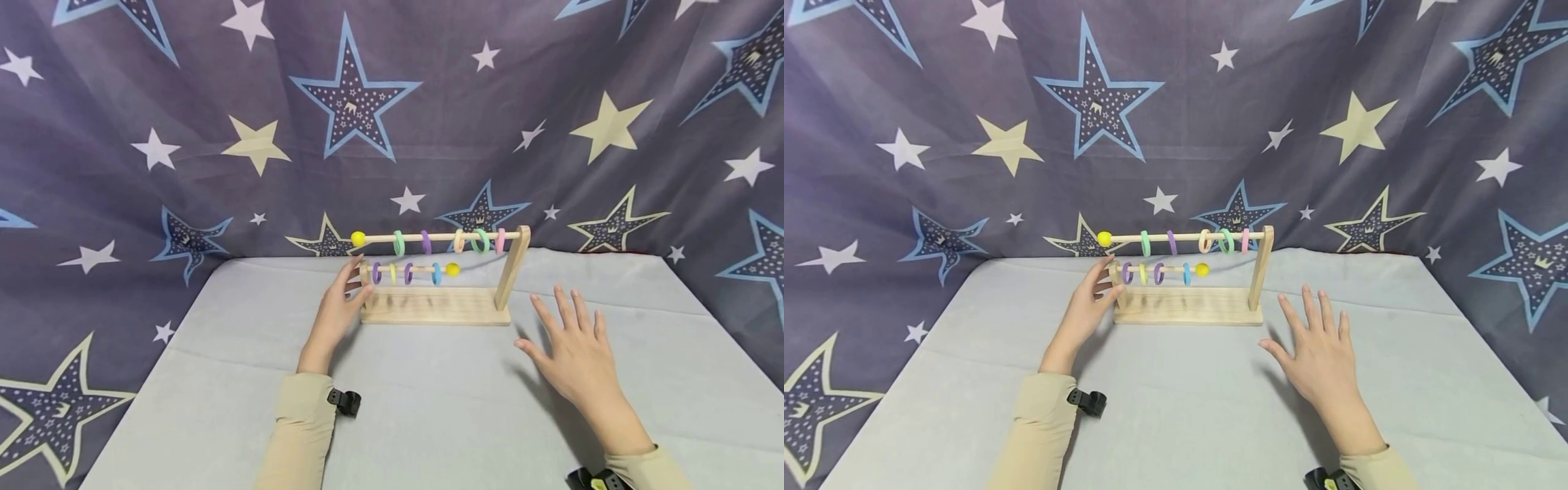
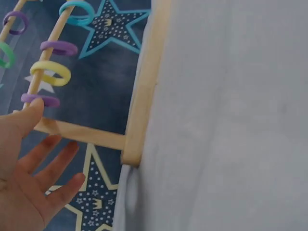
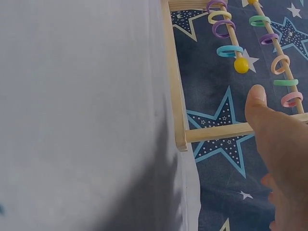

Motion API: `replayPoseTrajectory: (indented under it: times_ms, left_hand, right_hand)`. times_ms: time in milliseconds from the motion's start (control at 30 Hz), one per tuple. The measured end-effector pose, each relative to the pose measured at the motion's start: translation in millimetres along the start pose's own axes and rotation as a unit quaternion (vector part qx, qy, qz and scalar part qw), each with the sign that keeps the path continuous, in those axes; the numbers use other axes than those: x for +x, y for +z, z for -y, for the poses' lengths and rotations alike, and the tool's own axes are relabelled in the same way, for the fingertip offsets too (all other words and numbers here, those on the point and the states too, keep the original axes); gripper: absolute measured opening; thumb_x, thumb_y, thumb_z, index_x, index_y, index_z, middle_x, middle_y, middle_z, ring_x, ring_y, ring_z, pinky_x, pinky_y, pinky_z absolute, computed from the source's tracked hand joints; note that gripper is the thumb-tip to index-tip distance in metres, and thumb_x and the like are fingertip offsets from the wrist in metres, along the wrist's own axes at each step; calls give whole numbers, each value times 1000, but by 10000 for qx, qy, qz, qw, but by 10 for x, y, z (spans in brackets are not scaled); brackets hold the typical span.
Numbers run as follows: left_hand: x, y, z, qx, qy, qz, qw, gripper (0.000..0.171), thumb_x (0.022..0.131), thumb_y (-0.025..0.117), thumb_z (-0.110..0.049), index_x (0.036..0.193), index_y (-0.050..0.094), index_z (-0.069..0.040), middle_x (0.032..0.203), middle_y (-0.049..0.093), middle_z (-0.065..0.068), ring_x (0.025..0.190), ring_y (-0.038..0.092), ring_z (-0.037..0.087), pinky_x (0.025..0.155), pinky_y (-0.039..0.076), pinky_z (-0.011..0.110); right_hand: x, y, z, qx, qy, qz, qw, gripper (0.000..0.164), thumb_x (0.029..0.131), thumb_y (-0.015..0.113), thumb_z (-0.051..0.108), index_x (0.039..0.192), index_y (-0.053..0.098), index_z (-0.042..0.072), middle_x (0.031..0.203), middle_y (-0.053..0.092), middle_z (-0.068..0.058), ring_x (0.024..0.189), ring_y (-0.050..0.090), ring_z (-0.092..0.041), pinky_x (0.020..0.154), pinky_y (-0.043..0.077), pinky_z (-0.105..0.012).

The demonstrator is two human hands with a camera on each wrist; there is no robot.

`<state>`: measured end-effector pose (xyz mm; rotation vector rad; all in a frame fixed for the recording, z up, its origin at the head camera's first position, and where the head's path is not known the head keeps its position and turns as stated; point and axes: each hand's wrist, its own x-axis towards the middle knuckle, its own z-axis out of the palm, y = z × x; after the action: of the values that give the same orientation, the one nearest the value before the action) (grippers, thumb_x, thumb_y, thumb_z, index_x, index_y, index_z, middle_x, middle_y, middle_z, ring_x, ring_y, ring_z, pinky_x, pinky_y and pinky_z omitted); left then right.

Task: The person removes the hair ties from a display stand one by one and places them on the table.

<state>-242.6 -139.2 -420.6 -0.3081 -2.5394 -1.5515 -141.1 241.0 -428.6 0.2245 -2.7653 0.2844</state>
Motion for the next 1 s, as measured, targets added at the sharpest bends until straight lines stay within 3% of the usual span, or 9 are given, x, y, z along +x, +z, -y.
replayPoseTrajectory:
  times_ms: [300, 467, 633, 867, 1000]
  left_hand:
    - [3, 65, 24, 30, -109, -356, 9993, 53, 99, 62, -15, 149, 44, -17, 132, 60, 17, 114, 61, 32, 99, 48, 44]
    - [-10, 81, 4, 169, -284, -336, 9989, 52, 100, 60, -18, 150, 42, -21, 133, 59, 16, 113, 61, 33, 96, 50, 46]
    - [-20, 90, 3, 189, -221, -367, 9989, 53, 101, 59, -16, 150, 41, -23, 135, 58, 15, 117, 59, 32, 99, 48, 46]
    - [-5, 91, -35, 135, 36, -528, 9985, 51, 100, 60, -11, 148, 44, -16, 135, 57, 16, 121, 58, 30, 101, 47, 48]
    - [-16, 95, -49, -247, 35, -567, 9981, 53, 98, 61, -7, 147, 46, -18, 134, 58, 17, 119, 59, 31, 99, 50, 43]
  right_hand:
    - [34, -36, 31, 190, -260, -245, 9992, 70, 92, 67, 43, 150, 41, 15, 156, 27, -24, 144, 20, -46, 109, 17, -70]
    - [51, -54, 67, 453, -467, -961, 9932, 63, 85, 75, 26, 141, 51, 8, 144, 43, -27, 136, 34, -47, 104, 28, -66]
    - [76, -67, 135, 743, -643, -1605, 9821, 53, 83, 75, 18, 132, 60, 4, 131, 58, -24, 124, 48, -44, 100, 35, -59]
    - [178, -56, 250, 1185, -767, -1768, 9741, 45, 84, 75, 14, 126, 64, 3, 121, 65, -17, 113, 58, -38, 97, 43, -53]
    - [250, -42, 316, 1299, -717, -1728, 9737, 41, 85, 75, 13, 123, 65, 4, 118, 67, -16, 109, 61, -37, 94, 46, -52]
